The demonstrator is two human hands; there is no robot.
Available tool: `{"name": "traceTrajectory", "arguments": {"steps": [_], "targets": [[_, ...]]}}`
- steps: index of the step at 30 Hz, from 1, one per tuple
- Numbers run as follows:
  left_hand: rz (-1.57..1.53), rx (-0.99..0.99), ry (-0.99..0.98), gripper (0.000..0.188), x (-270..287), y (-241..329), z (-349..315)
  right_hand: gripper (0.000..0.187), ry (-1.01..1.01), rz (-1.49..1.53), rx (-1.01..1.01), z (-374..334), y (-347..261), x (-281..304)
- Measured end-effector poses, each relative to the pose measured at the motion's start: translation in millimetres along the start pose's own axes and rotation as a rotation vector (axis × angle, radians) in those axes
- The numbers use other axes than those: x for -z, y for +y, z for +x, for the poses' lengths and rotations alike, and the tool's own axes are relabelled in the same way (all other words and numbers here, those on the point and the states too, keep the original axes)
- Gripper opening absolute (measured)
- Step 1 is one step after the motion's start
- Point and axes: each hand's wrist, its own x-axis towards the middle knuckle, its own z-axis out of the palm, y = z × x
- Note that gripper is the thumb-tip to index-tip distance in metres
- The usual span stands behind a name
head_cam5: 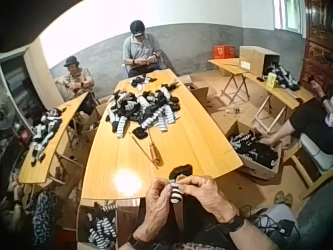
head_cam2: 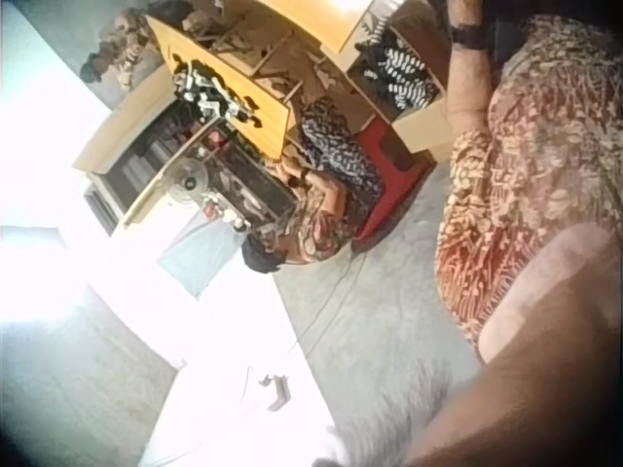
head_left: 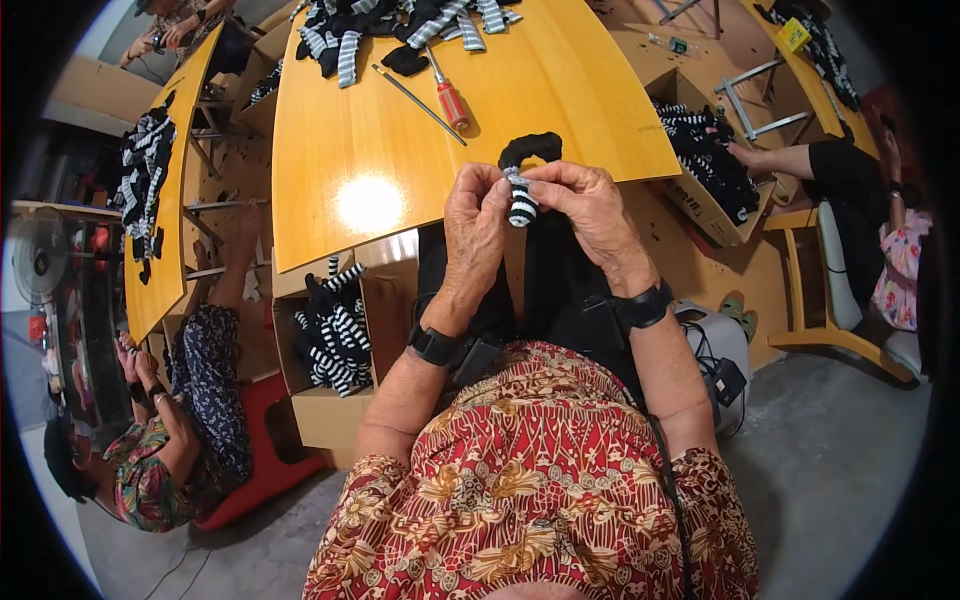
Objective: The person sits at a table and sews the toe of a black and white striped sock using a needle and thread. They repeatedly pull the thread through the fabric to close the opening, then use a red-handled tool to push the sock fabric back into shape. The person repeats this process on multiple socks.
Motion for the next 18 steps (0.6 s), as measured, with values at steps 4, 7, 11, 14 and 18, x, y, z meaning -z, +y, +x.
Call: {"name": "traceTrajectory", "arguments": {"steps": [4,7,11,14,18], "targets": [[-0.022,0.018,-0.030,0.011,-3,8,-2,0.015,-0.101,0.096,-0.052,5,0,14],[-0.042,0.046,-0.010,0.007,-4,8,-10,0.013,-0.156,0.157,-0.104,-2,5,16],[-0.077,0.066,-0.073,0.007,0,15,-12,0.013,-0.235,0.179,-0.129,-1,-6,17],[-0.011,-0.015,0.008,0.007,-3,16,-7,0.015,-0.238,0.143,-0.063,-2,-5,8],[0.123,-0.039,-0.052,0.011,-5,28,0,0.014,-0.082,0.123,0.004,-6,-1,2]]}}
